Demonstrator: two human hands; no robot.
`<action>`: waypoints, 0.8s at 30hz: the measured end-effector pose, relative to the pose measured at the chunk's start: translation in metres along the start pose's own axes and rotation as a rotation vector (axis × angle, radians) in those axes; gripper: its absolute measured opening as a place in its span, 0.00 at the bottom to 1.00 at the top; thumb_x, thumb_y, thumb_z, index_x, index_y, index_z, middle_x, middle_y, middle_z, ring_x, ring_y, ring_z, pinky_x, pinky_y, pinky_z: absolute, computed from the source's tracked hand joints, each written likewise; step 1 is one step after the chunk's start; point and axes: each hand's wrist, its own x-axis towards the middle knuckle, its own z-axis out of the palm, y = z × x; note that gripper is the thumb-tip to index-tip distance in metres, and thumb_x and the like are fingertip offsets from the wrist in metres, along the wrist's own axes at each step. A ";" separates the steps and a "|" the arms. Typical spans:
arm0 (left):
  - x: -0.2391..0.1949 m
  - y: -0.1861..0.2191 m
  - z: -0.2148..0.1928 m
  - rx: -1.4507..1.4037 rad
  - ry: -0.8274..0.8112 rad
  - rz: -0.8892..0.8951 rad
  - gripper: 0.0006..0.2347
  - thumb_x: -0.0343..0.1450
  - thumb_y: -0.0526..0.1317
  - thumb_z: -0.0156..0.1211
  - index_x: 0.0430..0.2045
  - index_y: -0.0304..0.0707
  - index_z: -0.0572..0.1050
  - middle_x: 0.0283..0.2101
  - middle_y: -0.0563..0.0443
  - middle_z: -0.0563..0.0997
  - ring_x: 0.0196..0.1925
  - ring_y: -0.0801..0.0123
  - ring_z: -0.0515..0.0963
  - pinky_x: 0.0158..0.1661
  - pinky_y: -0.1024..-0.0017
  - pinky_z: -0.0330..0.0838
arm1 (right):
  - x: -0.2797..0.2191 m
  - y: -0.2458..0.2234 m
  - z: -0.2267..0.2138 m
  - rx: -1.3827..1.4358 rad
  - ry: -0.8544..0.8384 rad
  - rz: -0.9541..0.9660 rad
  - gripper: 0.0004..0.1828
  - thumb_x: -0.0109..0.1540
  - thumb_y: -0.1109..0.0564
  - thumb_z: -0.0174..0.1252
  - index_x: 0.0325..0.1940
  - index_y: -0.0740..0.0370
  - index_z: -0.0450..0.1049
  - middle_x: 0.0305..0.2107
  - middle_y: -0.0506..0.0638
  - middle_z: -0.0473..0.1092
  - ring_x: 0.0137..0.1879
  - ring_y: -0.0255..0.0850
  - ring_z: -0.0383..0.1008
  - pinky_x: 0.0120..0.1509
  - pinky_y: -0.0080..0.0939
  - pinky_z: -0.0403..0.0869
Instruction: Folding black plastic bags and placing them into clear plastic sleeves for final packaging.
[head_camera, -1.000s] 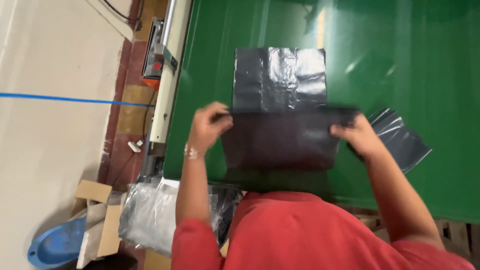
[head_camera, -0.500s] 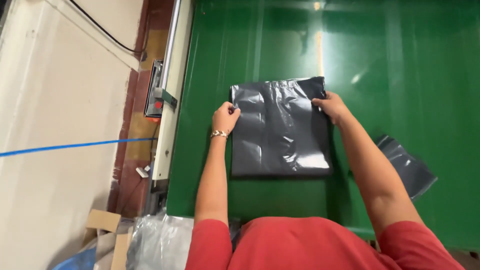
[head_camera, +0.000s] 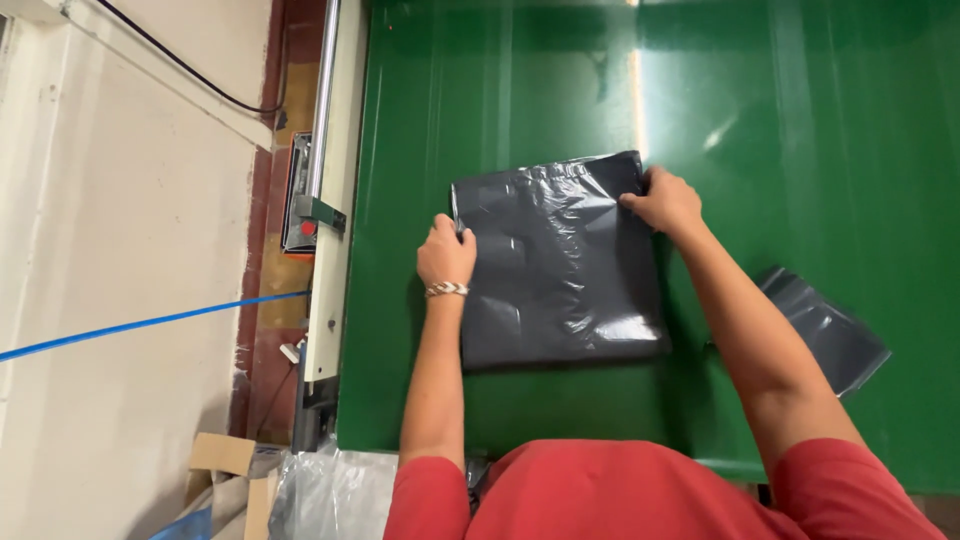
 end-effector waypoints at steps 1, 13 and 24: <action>-0.013 0.013 -0.007 0.205 0.209 0.139 0.11 0.65 0.49 0.60 0.35 0.48 0.72 0.36 0.48 0.79 0.42 0.51 0.80 0.39 0.56 0.77 | -0.004 -0.006 -0.004 -0.087 0.127 -0.078 0.27 0.56 0.42 0.65 0.52 0.59 0.72 0.42 0.59 0.74 0.45 0.57 0.77 0.44 0.59 0.77; -0.076 0.045 0.090 0.033 0.274 0.877 0.11 0.67 0.53 0.58 0.38 0.54 0.75 0.40 0.63 0.73 0.50 0.68 0.72 0.37 0.67 0.73 | 0.093 -0.015 0.022 -0.415 -0.111 -0.144 0.37 0.46 0.39 0.70 0.56 0.54 0.75 0.49 0.58 0.74 0.59 0.57 0.74 0.58 0.59 0.74; -0.052 0.010 0.051 -1.276 -0.499 0.028 0.32 0.79 0.61 0.20 0.60 0.36 0.67 0.63 0.36 0.72 0.66 0.51 0.71 0.66 0.45 0.53 | -0.074 -0.033 -0.012 -0.057 0.457 -0.746 0.10 0.54 0.56 0.69 0.38 0.52 0.76 0.31 0.47 0.73 0.44 0.52 0.74 0.50 0.50 0.70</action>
